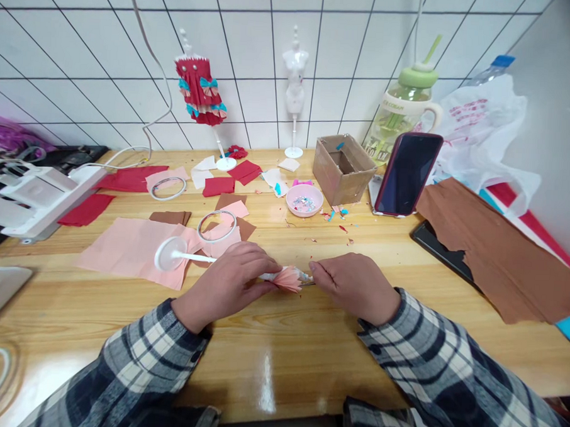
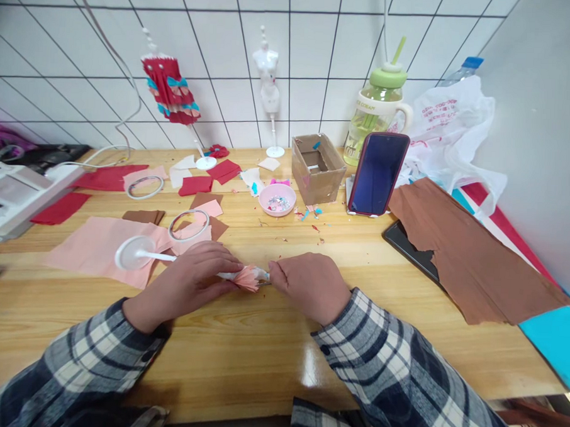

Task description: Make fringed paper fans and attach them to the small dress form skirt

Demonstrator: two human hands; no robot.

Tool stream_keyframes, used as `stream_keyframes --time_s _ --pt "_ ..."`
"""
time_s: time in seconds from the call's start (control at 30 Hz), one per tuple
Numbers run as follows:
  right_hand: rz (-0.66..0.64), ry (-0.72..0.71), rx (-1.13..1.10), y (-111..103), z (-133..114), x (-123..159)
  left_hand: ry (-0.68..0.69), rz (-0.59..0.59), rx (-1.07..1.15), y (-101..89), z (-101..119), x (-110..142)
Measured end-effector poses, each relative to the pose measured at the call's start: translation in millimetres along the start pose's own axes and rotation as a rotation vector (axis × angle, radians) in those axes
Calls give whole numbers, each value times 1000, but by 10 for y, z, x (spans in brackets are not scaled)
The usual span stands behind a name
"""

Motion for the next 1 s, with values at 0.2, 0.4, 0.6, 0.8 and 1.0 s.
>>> stream_keyframes --time_s 0.2,0.4,0.6,0.8,1.0 --pt "17 13 0 -5 22 -2 0 -5 -5 2 4 5" --pt "46 59 -20 -57 92 5 -70 -19 -13 25 -60 6" --pt "157 103 -195 -114 190 15 -162 -62 -10 -10 -90 30" --pt "233 141 -305 -90 316 -23 -207 47 -119 -77 -229 73" --pt "279 176 -408 -70 394 -48 -113 50 -118 -72 -153 43"
Point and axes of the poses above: each hand's wrist, its own x-axis away from the middle knuckle, its own y-axis out of the palm, z = x × y, the point moved 8 cm from there along -x, towards the middle knuckle, and after that the axes turned 11 degrees about x, right-handed, at the moved point
